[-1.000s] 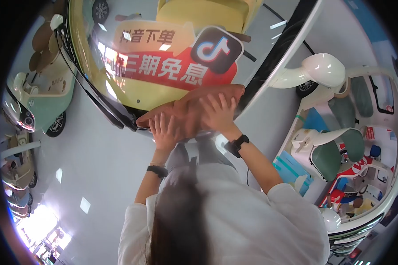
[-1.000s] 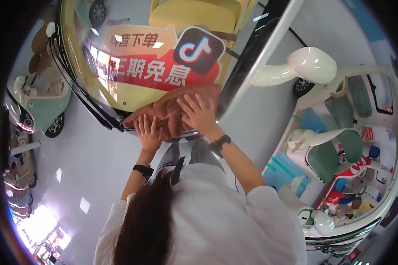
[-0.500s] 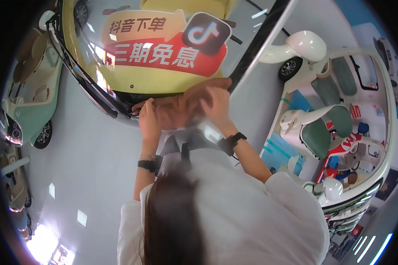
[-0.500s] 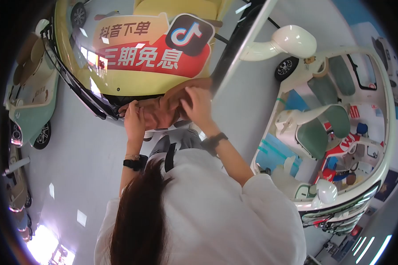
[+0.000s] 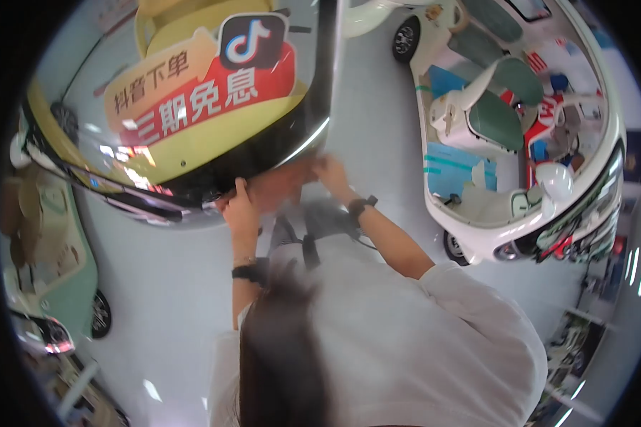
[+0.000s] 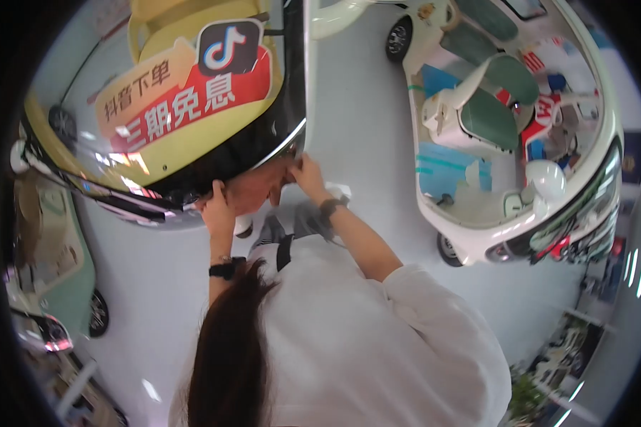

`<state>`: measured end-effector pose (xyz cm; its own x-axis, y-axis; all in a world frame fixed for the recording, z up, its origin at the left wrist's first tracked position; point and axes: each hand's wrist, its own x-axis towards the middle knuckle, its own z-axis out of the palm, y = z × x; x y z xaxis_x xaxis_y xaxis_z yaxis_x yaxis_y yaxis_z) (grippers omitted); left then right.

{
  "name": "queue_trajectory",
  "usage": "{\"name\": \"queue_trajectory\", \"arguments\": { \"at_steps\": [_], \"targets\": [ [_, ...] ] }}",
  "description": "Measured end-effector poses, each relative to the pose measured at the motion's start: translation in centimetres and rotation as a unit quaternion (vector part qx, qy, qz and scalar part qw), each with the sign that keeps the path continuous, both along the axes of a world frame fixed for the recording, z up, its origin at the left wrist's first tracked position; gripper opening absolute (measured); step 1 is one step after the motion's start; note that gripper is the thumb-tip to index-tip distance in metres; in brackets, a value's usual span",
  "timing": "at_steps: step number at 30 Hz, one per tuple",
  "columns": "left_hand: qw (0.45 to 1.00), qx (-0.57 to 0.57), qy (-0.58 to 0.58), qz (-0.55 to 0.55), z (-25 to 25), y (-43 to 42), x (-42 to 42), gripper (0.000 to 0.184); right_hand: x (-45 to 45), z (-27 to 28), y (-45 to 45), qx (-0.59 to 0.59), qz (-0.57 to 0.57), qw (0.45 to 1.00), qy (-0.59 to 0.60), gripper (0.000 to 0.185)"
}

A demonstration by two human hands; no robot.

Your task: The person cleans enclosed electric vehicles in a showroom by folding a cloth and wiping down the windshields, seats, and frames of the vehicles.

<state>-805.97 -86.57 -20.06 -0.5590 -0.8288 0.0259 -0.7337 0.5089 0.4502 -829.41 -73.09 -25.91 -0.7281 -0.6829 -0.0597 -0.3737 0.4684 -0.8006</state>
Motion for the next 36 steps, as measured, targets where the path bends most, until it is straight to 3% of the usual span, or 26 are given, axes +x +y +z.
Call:
{"name": "queue_trajectory", "arguments": {
  "at_steps": [1, 4, 6, 10, 12, 14, 16, 19, 20, 23, 26, 31, 34, 36],
  "targets": [
    [1.0, 0.018, -0.001, -0.003, -0.8, -0.1, 0.6, 0.025, 0.6, -1.2, 2.0, 0.073, 0.016, 0.996, -0.039, 0.029],
    [0.991, 0.047, -0.106, -0.071, -0.2, -0.1, 2.2, 0.024, 2.9, -4.5, 8.3, 0.074, 0.051, 0.995, 0.036, 0.03],
    [0.985, 0.057, -0.08, -0.141, 0.3, 0.5, 1.8, 0.02, 2.0, -5.1, 11.6, 0.054, 0.112, 0.99, -0.063, 0.032],
    [0.96, -0.006, 0.0, -0.282, -1.1, 3.3, -2.5, 0.027, -0.1, -3.9, 16.4, 0.12, -0.012, 0.992, -0.043, 0.031],
    [0.95, 0.076, -0.004, -0.303, 1.6, 6.6, -5.8, 0.028, -1.4, -4.2, 19.4, 0.171, -0.035, 0.985, -0.009, 0.027],
    [0.948, 0.06, -0.024, -0.311, 3.8, 9.9, -8.6, 0.027, -2.5, -6.2, 23.6, 0.138, -0.035, 0.99, 0.011, 0.028],
    [0.915, -0.02, -0.051, -0.4, -0.3, 11.1, -10.4, 0.025, -2.1, -2.6, 28.3, 0.065, -0.083, 0.994, -0.027, 0.029],
    [0.875, -0.01, -0.103, -0.473, 3.0, 16.8, -13.9, 0.024, -2.2, -2.0, 36.3, 0.077, -0.134, 0.986, -0.071, 0.03],
    [0.877, 0.047, -0.126, -0.461, 6.9, 20.6, -14.7, 0.024, -1.9, -2.2, 39.1, 0.072, -0.16, 0.979, -0.1, 0.03],
    [0.835, 0.045, -0.149, -0.528, 4.8, 26.2, -18.0, 0.027, -1.5, -7.8, 46.9, -0.023, -0.265, 0.957, -0.115, 0.028],
    [0.795, 0.01, -0.144, -0.589, 4.0, 32.4, -20.8, 0.029, -0.6, -7.5, 53.5, 0.001, -0.328, 0.939, -0.1, 0.027],
    [0.741, -0.011, -0.108, -0.663, 6.0, 42.7, -25.0, 0.028, 1.7, -6.9, 63.0, -0.062, -0.452, 0.884, -0.097, 0.021],
    [0.749, -0.027, -0.121, -0.65, 7.2, 47.2, -27.4, 0.025, 3.9, -4.4, 66.0, -0.083, -0.499, 0.857, -0.098, 0.02],
    [0.736, -0.034, -0.011, -0.676, 6.6, 49.0, -29.6, 0.021, 5.6, -1.8, 67.3, -0.09, -0.514, 0.849, -0.078, 0.021]
  ]
}}
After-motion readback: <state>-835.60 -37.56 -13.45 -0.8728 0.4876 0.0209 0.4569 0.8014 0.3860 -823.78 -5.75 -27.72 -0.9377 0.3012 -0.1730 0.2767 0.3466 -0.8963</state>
